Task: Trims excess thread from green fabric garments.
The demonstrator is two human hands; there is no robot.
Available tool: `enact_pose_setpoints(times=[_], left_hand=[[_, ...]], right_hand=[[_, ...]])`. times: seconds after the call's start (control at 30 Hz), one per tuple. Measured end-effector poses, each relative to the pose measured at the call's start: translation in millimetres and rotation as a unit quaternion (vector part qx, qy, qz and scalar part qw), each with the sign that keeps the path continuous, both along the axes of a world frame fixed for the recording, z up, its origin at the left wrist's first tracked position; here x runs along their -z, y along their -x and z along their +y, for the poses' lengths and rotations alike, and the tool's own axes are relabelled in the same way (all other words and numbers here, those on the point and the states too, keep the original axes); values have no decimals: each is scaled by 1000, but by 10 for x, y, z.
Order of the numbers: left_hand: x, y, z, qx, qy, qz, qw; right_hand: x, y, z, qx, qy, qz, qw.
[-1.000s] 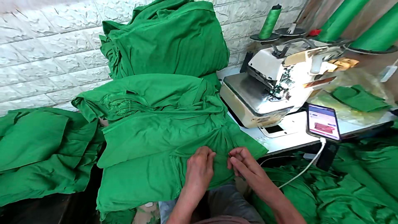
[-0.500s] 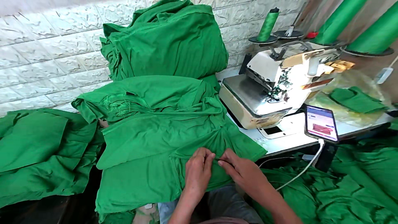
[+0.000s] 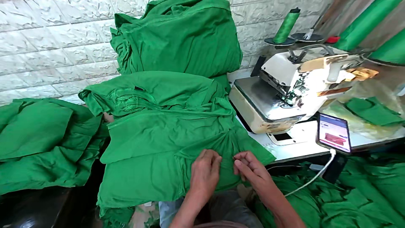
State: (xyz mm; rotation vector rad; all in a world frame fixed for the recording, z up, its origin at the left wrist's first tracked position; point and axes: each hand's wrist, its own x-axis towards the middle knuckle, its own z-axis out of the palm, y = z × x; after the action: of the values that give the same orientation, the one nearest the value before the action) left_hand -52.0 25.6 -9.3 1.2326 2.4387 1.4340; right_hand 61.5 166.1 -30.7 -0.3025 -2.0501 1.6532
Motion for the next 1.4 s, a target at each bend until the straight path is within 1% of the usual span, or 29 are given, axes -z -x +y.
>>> enact_pose_setpoints(times=[0.1,0.17,0.23,0.3,0.33,0.4,0.47,0.5,0.57,0.67,0.7,0.77,0.87,1.03,1.13,1.23,1.3,1.4], left_hand=[[3,60,-89,25,-41,-73,996],[24,94,-124,39,-67,-95,992],[34,103,-150,68,-72,-90,991],[61,48,-189,98,-82,-43,991],[110,0,-187,98,-104,-4,990],[226,-101,-163,58,-143,103,983],[278,-160,-175,3,-130,173,976],[284,-166,-188,-16,-119,184,976],[291,-142,-179,-31,-123,181,975],[252,-80,-118,-18,-129,186,974],[245,-72,-89,-15,-111,190,975],[252,-68,-20,-18,-45,195,980],[182,-47,31,-26,1,173,985],[-42,82,-100,26,42,14,999],[-48,97,-145,46,20,-36,998],[-25,108,-156,56,-15,-55,997],[11,95,-133,49,-22,-15,998],[124,83,-47,29,-13,146,989]], right_hand=[[15,1,7,-4,22,13,1000],[27,3,0,-8,32,20,999],[53,-2,-3,-5,33,32,999],[83,-6,-1,-1,33,51,998],[83,-7,-10,4,33,59,998],[44,-24,-55,31,28,52,998],[-10,-21,-118,60,-10,26,998],[-14,-9,-150,69,-35,20,997],[25,23,-202,95,-70,42,992],[78,41,-198,114,-95,80,986],[93,29,-179,115,-110,72,985],[123,7,-148,121,-139,33,982],[149,6,-139,129,-156,4,979],[145,19,-114,118,-135,6,984],[126,13,-91,106,-135,-5,985],[120,17,-86,101,-134,-7,986],[123,13,-88,94,-127,7,987],[120,-2,-81,67,-119,22,990]])
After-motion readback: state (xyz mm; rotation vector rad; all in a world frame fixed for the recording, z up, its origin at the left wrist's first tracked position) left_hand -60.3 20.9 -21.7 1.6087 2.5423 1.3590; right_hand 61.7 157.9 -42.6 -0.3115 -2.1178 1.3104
